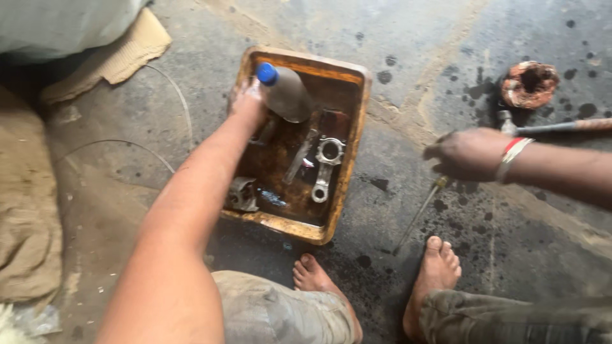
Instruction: The person sits on the floor and cleans a piston and other engine parts using a wire brush and a liquid from a plastic bottle. They scrub the piston's interior and exterior surfaces, then wipe it with their hands.
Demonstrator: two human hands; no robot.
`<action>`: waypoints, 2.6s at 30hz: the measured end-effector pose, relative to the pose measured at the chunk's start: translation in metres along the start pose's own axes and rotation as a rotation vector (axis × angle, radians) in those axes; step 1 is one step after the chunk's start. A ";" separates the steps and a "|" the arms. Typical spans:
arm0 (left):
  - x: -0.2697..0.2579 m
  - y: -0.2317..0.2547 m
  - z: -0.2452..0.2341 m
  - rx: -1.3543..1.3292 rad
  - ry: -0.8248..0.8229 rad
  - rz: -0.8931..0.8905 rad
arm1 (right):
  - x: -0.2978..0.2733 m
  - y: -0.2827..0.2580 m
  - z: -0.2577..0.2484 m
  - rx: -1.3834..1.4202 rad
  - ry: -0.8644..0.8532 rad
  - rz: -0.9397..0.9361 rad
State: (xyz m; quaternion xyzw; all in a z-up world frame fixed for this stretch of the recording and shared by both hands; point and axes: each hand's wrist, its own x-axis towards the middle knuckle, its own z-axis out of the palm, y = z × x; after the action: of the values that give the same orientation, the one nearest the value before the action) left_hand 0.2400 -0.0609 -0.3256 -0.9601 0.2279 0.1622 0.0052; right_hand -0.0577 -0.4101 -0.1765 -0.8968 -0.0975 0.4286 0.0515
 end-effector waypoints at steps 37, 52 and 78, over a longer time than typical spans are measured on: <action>-0.399 0.117 -0.225 -1.865 0.106 0.040 | -0.005 0.092 0.124 0.341 0.102 0.095; -0.358 0.169 -0.272 -2.494 -0.109 0.179 | -0.246 -0.091 -0.042 0.339 1.046 -0.051; -0.340 0.148 -0.231 -2.253 0.053 0.201 | -0.195 -0.199 -0.030 0.574 1.077 0.015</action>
State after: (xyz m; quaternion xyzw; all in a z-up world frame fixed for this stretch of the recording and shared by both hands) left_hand -0.0406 -0.0645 0.0096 -0.3981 0.0281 0.2544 -0.8809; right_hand -0.1798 -0.2587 0.0249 -0.9384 0.0682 -0.0756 0.3302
